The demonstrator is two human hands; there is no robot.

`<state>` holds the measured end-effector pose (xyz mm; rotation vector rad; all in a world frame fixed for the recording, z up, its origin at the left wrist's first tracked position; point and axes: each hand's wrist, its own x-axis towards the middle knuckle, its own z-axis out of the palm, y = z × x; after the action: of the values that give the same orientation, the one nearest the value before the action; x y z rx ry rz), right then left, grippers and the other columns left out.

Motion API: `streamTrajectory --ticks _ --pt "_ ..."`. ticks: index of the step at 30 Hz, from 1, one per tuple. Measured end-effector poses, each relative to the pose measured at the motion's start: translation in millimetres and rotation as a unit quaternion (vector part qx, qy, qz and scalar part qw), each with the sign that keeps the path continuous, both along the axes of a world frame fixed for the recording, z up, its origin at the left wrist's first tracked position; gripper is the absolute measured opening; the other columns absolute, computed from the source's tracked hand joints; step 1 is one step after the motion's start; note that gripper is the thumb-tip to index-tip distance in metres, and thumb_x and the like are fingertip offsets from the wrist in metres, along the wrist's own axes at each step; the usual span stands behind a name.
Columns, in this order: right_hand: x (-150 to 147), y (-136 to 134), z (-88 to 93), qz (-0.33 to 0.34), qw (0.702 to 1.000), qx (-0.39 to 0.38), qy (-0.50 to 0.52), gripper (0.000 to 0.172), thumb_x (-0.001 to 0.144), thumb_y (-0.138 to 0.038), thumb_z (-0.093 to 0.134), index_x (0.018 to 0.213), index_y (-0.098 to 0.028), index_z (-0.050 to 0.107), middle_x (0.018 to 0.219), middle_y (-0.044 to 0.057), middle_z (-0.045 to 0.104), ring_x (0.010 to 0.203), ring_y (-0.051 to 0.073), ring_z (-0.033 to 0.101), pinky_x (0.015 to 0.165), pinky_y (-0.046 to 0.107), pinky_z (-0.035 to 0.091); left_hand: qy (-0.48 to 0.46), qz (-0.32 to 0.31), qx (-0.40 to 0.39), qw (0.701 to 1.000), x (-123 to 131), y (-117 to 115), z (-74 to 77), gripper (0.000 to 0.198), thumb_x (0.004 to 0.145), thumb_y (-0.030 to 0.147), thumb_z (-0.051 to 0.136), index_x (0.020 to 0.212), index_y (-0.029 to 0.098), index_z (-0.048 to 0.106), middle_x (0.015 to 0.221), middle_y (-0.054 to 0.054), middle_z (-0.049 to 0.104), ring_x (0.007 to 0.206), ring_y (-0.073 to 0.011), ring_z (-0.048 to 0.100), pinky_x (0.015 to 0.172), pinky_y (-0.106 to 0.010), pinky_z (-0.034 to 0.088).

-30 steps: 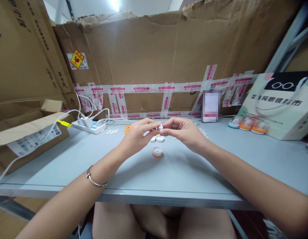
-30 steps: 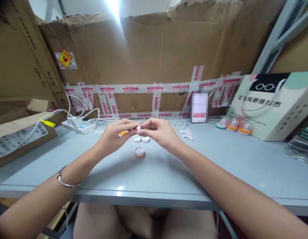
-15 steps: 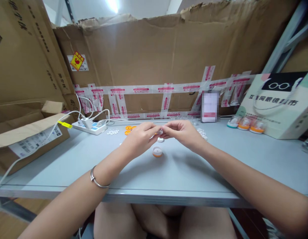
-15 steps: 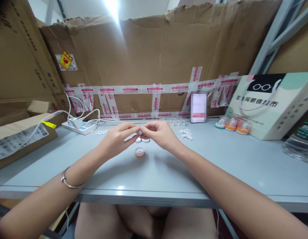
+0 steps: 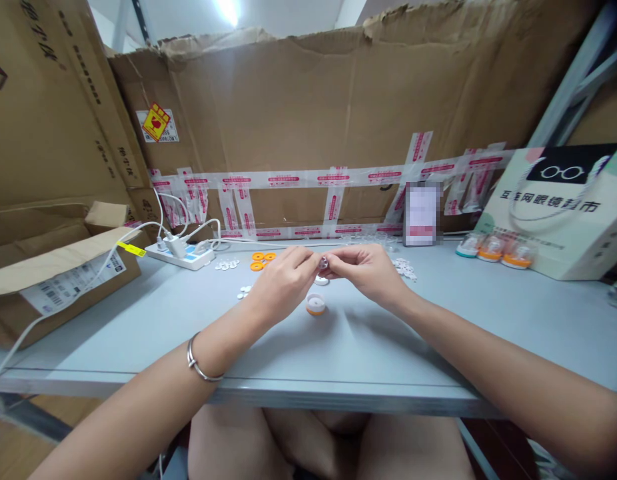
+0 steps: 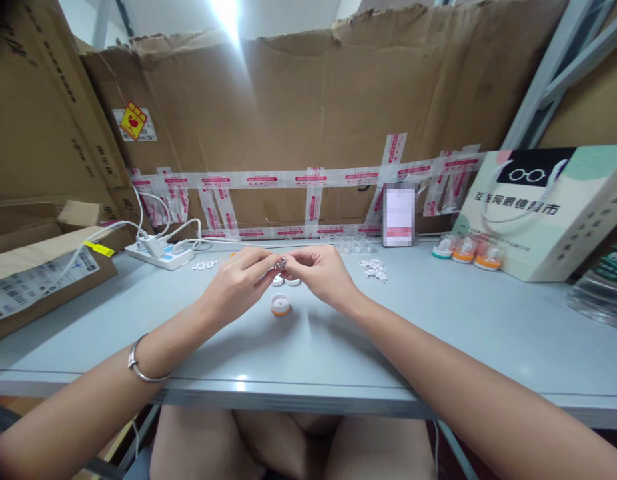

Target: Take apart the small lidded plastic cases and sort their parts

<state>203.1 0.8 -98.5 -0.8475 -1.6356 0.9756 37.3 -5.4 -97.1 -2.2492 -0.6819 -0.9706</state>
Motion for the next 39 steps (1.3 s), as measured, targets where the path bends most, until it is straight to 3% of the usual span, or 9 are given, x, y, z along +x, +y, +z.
streamTrajectory --ticks 8,12,16,19,23,27,33,39 --pt "0.4 4.6 -0.3 0.022 0.996 -0.067 0.056 0.025 0.062 -0.037 0.069 0.073 -0.014 0.07 0.062 0.004 0.067 0.062 0.014 0.064 0.066 0.029 0.053 -0.017 -0.017 0.004 1.0 -0.1 -0.3 -0.5 0.013 0.084 0.013 0.045 0.089 0.013 0.057 0.082 -0.006 0.062 0.076 -0.0142 0.056 0.068 -0.026 0.047" --pt "-0.4 8.8 -0.7 0.03 0.989 -0.138 0.052 0.016 0.061 -0.029 0.07 0.063 -0.014 0.066 0.058 0.003 0.066 0.057 0.011 0.062 0.061 0.022 0.052 -0.078 -0.083 -0.037 0.993 1.4 2.6 -0.5 0.01 0.082 0.016 0.05 0.087 0.014 0.059 0.082 -0.006 0.063 0.075 -0.0124 0.057 0.069 -0.024 0.048" --pt "7.6 18.9 1.6 -0.006 0.984 -0.179 0.023 0.011 0.061 -0.023 0.068 0.061 -0.013 0.064 0.056 0.004 0.066 0.053 0.01 0.061 0.057 0.022 0.051 -0.172 -0.114 -0.097 0.974 0.2 4.9 2.2 0.012 0.079 0.017 0.055 0.09 0.014 0.06 0.082 -0.005 0.062 0.072 -0.0102 0.057 0.067 -0.022 0.049" --pt "27.2 32.9 4.4 -0.077 0.987 -0.138 -0.034 0.006 0.06 -0.018 0.068 0.061 -0.013 0.064 0.055 0.004 0.065 0.052 0.011 0.061 0.055 0.023 0.051 -0.22 -0.112 -0.118 0.962 -2.8 6.2 5.7 0.013 0.079 0.019 0.055 0.09 0.014 0.06 0.082 -0.004 0.061 0.069 -0.0085 0.057 0.066 -0.021 0.05" --pt "56.6 53.2 0.2 -0.169 0.972 -0.083 -0.143 0.003 0.057 -0.016 0.067 0.057 -0.015 0.065 0.048 0.002 0.062 0.048 0.011 0.057 0.051 0.023 0.048 -0.214 -0.107 -0.133 0.962 -5.6 8.8 6.2 0.014 0.079 0.018 0.055 0.091 0.014 0.06 0.083 -0.005 0.061 0.07 -0.009 0.057 0.068 -0.023 0.051" --pt "64.4 65.7 -12.9 -0.155 0.956 -0.087 -0.234 0.005 0.056 -0.018 0.067 0.052 -0.016 0.065 0.046 0.002 0.061 0.044 0.011 0.052 0.046 0.024 0.044 -0.19 -0.097 -0.152 0.965 -4.9 11.0 3.3 0.015 0.079 0.018 0.055 0.092 0.013 0.06 0.082 -0.006 0.061 0.07 -0.01 0.056 0.067 -0.024 0.05" --pt "59.0 74.6 -27.9 -0.143 0.955 -0.083 -0.245 0.006 0.053 -0.022 0.068 0.052 -0.016 0.065 0.043 0.001 0.058 0.041 0.011 0.051 0.042 0.023 0.039 -0.186 -0.101 -0.155 0.965 -3.7 12.5 1.2 0.014 0.079 0.017 0.055 0.091 0.014 0.06 0.08 -0.004 0.06 0.07 -0.0093 0.055 0.067 -0.023 0.049" --pt "57.8 70.9 -22.7 -0.176 0.946 -0.07 -0.263 0.014 0.053 -0.028 0.07 0.055 -0.016 0.064 0.046 0.001 0.059 0.043 0.011 0.05 0.043 0.023 0.035 -0.173 -0.089 -0.168 0.966 -4.3 11.9 1.0 0.014 0.078 0.016 0.056 0.091 0.013 0.06 0.079 -0.004 0.059 0.07 -0.0095 0.054 0.067 -0.023 0.047"
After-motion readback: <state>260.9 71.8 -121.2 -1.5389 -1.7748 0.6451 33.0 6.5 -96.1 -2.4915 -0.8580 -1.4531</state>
